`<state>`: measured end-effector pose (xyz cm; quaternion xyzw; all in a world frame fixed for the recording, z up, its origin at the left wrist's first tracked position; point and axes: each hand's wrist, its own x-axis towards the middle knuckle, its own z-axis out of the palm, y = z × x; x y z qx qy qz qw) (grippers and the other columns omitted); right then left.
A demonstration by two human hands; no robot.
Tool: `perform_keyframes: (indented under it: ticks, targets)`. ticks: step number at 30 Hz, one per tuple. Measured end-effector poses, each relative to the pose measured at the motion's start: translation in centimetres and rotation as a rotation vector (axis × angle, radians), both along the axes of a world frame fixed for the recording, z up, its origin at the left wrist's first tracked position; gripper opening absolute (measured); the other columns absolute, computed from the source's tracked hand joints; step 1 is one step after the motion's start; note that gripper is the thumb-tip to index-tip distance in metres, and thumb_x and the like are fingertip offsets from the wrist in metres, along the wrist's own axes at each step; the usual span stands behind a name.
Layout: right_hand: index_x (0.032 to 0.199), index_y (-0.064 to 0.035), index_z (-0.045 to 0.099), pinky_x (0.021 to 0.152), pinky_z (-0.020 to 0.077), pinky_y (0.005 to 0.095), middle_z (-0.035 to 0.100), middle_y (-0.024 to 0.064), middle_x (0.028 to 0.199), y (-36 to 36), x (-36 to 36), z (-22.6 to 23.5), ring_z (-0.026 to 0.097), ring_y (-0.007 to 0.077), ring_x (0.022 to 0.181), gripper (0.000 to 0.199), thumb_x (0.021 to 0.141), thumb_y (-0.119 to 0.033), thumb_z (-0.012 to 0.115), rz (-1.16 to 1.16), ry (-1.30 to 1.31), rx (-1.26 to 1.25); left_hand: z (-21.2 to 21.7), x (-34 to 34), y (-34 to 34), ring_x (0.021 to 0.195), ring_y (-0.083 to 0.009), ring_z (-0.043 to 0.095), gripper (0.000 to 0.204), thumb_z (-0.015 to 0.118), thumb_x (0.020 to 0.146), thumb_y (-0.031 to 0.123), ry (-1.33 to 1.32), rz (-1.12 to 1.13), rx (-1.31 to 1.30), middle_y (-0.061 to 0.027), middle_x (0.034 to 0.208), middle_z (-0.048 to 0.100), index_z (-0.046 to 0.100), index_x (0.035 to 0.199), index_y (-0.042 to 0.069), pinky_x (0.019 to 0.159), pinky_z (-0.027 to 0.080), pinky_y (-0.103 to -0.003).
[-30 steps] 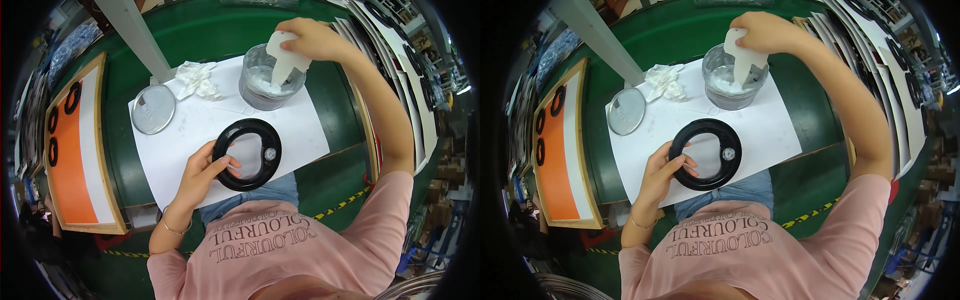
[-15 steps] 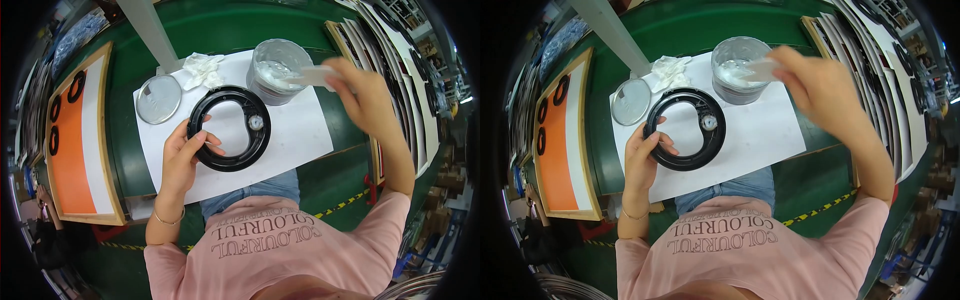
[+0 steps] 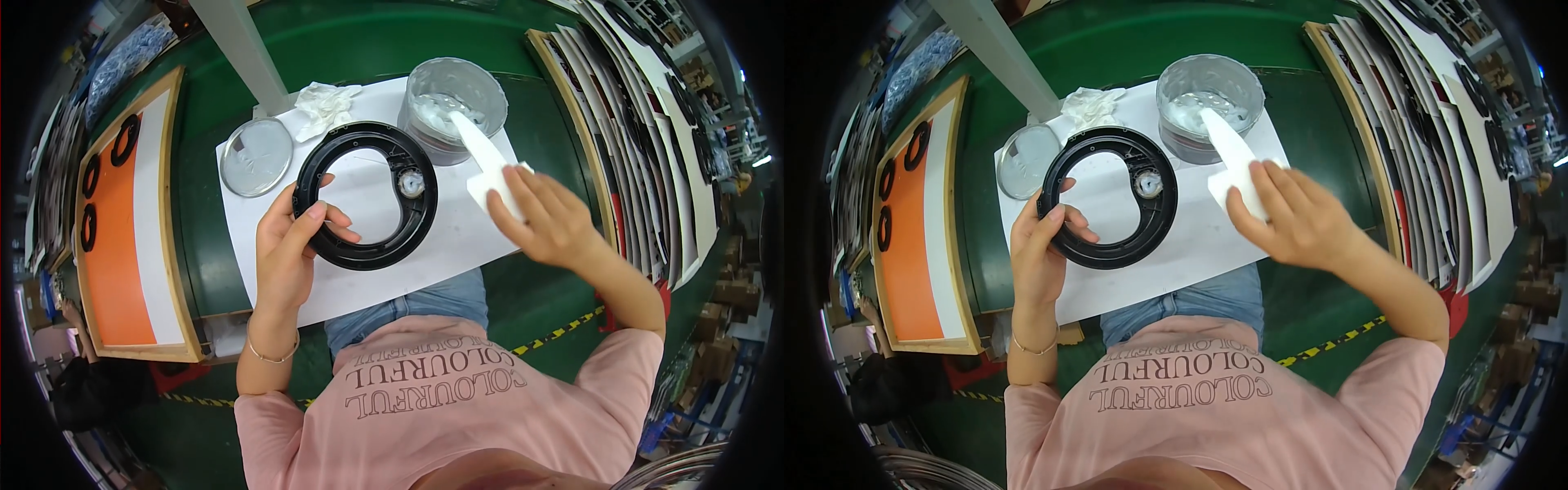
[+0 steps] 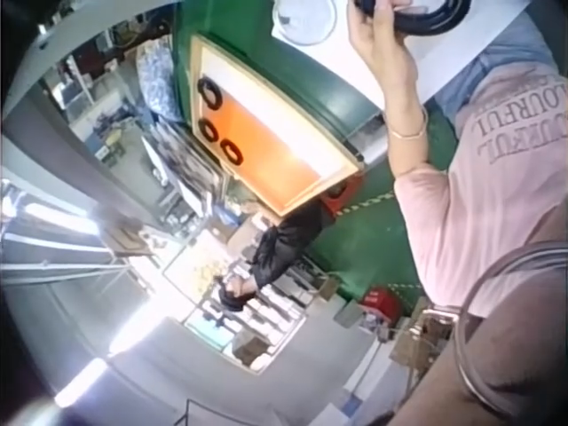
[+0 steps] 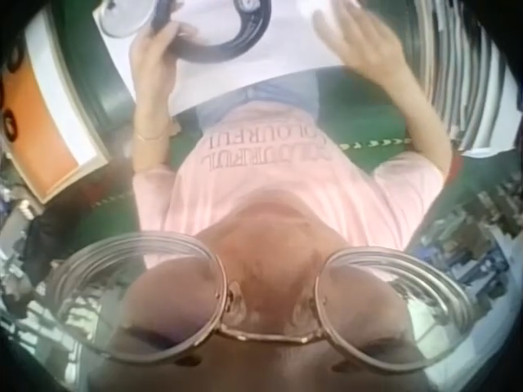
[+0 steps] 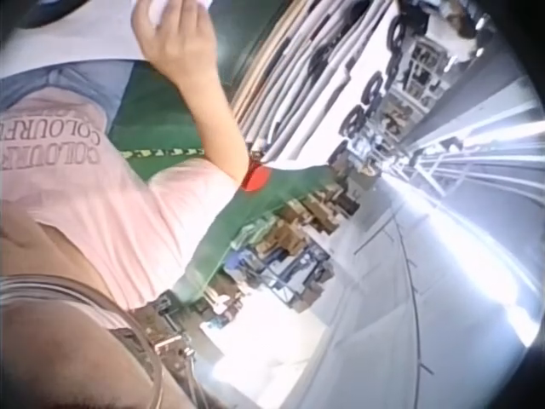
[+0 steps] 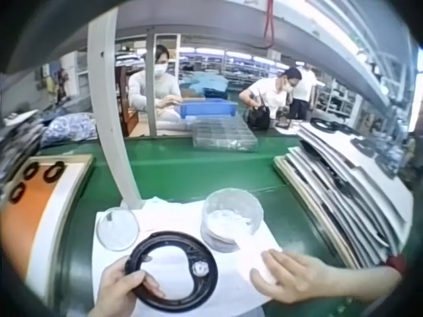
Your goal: Cleaning black plastic rings using a white cloth, a specialized scraper tool, and cleaning solution.
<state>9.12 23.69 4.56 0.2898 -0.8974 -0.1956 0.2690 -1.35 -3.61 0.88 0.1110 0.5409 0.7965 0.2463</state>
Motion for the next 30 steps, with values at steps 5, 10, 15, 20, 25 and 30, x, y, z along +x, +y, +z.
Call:
perform_keyframes:
  ticks: [5, 10, 15, 20, 25, 30]
  targets:
    - [0.093, -0.0071, 0.059, 0.066, 0.0505, 0.0294, 0.06, 0.0179, 0.093, 0.3, 3.5, 0.6, 0.062, 0.0258, 0.081, 0.017, 0.076, -0.008, 0.055, -0.069, 0.01, -0.044, 0.0, -0.4, -0.8, 0.064, -0.0205, 0.062, 0.033, 0.045, 0.085, 0.009, 0.021, 0.052, -0.01, -0.0103, 0.075, 0.059, 0.043, 0.114, -0.006, 0.057, 0.052, -0.026]
    - [0.103, 0.0005, 0.052, 0.069, 0.0462, 0.0252, 0.062, 0.0124, 0.09, 3.0, 4.9, 0.3, 0.061, 0.0182, 0.078, 0.024, 0.081, -0.007, 0.056, -0.289, 0.038, -0.766, -0.3, -0.1, -0.3, 0.07, -0.0203, 0.062, 0.034, 0.046, 0.086, 0.012, 0.029, 0.0, 0.013, -0.0127, 0.083, 0.059, 0.042, 0.115, -0.004, 0.062, 0.051, -0.027]
    - [0.103, -0.0004, 0.053, 0.067, 0.0452, 0.0227, 0.061, 0.0057, 0.084, 4.8, 0.1, -1.0, 0.057, 0.0093, 0.075, 0.019, 0.085, -0.008, 0.052, -0.275, 0.173, -1.712, -2.8, 0.3, 2.5, 0.116, -0.0261, 0.042, 0.045, 0.053, 0.081, 0.009, 0.283, -0.482, -0.115, -0.0175, 0.123, 0.043, 0.038, 0.123, 0.001, 0.091, 0.037, -0.033]
    - [0.095, -0.0062, 0.058, 0.061, 0.0477, 0.0254, 0.063, 0.0082, 0.082, 3.0, -4.3, 1.5, 0.061, 0.0189, 0.069, 0.023, 0.073, 0.002, 0.057, -0.131, 0.085, -0.617, -4.0, -0.7, 5.6, 0.125, -0.024, 0.027, 0.044, 0.053, 0.081, 0.002, 0.416, -0.751, -0.126, -0.0126, 0.138, 0.025, 0.041, 0.123, 0.009, 0.095, 0.034, -0.033]
    - [0.09, -0.0094, 0.058, 0.058, 0.0491, 0.0285, 0.063, 0.0053, 0.081, 3.2, -8.3, 0.7, 0.062, 0.0209, 0.07, 0.028, 0.064, 0.001, 0.058, -0.074, 0.07, -0.27, -3.5, -0.7, 6.7, 0.124, -0.0227, 0.028, 0.043, 0.054, 0.08, 0.003, 0.345, -0.836, -0.149, -0.0115, 0.137, 0.025, 0.043, 0.121, 0.007, 0.085, 0.044, -0.028]
    - [0.089, -0.0104, 0.058, 0.057, 0.0485, 0.0265, 0.063, 0.004, 0.081, 4.0, -10.7, 0.0, 0.061, 0.0175, 0.069, 0.027, 0.063, 0.0, 0.057, 0.064, 0.199, -0.187, -4.3, 0.3, 3.8, 0.124, -0.0186, 0.03, 0.043, 0.052, 0.08, -0.001, 0.276, -0.677, -0.1, -0.0113, 0.134, 0.033, 0.043, 0.122, 0.003, 0.094, 0.035, -0.031]
